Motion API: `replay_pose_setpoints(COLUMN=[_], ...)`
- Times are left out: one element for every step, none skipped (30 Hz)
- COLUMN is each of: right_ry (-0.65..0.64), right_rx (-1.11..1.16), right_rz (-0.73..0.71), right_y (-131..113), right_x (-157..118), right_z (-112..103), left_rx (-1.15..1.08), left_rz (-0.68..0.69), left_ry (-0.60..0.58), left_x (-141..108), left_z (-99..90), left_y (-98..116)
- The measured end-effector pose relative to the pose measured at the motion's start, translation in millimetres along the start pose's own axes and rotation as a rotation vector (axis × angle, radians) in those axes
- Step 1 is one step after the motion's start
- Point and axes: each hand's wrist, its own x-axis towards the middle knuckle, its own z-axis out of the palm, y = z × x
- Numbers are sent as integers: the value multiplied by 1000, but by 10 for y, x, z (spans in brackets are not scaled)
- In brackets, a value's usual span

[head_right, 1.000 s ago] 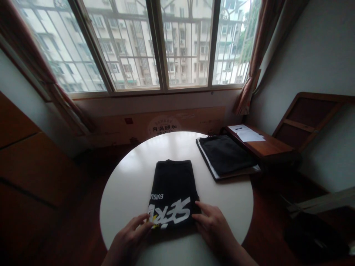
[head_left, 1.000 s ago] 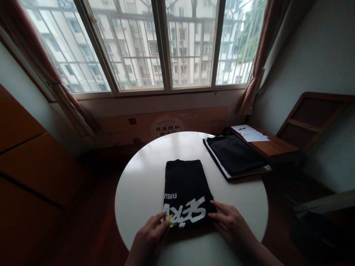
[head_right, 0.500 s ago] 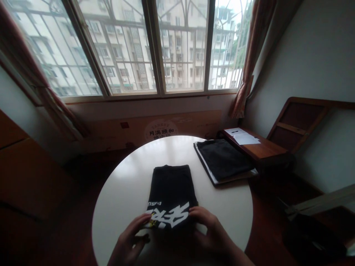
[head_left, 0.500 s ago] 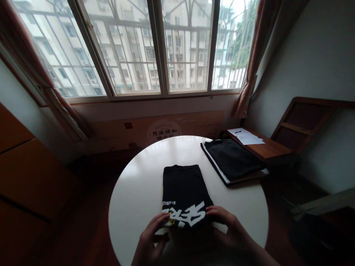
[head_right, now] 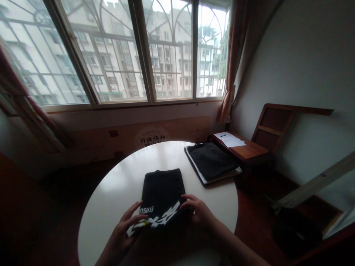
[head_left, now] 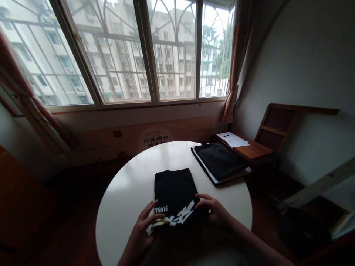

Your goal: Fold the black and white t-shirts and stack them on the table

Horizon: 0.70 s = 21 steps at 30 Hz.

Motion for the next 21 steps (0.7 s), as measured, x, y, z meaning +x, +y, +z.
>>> replay_pose_setpoints(right_ry=[19, 41, 58, 69, 74, 75, 81, 95, 115, 139, 160, 173, 181, 192, 213, 240, 268, 293, 305, 305, 303], right_rx=[63, 146, 244, 351, 454, 541, 601, 634, 642, 630, 602, 563, 510, 443, 367, 291, 224, 176, 152, 155, 178], right_rz=[-5, 3, 28, 66, 110, 148, 172, 179, 170, 154, 136, 120, 105, 87, 63, 32, -6, -45, -75, -89, -91], right_y=[29, 47, 51, 37, 2, -53, -128, -220, -323, -434, -545, -650, -744, -822, -883, -924, -949, -959, -958, -953, -946], right_x=[-1, -8, -21, -38, -59, -81, -106, -130, -154, -174, -189, -194, -186, -161, -116, -51, 34, 136, 253, 380, 514], right_z=[6, 16, 25, 29, 20, -8, -57, -131, -230, -353, -497, -657, -830, -1009, -1188, -1364, -1531, -1688, -1834, -1972, -2104], left_rx=[-35, -72, -108, -141, -171, -202, -236, -273, -317, -368, -425, -484, -538, -587, -633, -680, -731, -784, -837, -885, -919], left_rz=[9, 19, 33, 52, 73, 90, 93, 79, 49, 9, -38, -76, -103, -117, -120, -121, -128, -142, -166, -190, -209], left_ry=[-40, -70, -86, -87, -78, -62, -41, -22, -14, -21, -35, -51, -63, -61, -49, -37, -34, -48, -72, -102, -124], left_x=[29, 57, 85, 112, 139, 167, 198, 234, 278, 334, 404, 489, 592, 712, 847, 995, 1154, 1322, 1497, 1680, 1867], left_z=[-14, -30, -47, -65, -84, -103, -124, -145, -167, -188, -207, -223, -234, -238, -235, -222, -200, -170, -133, -91, -48], left_y=[-16, -12, 14, 63, 134, 226, 334, 455, 584, 718, 852, 983, 1108, 1224, 1328, 1418, 1492, 1549, 1592, 1623, 1648])
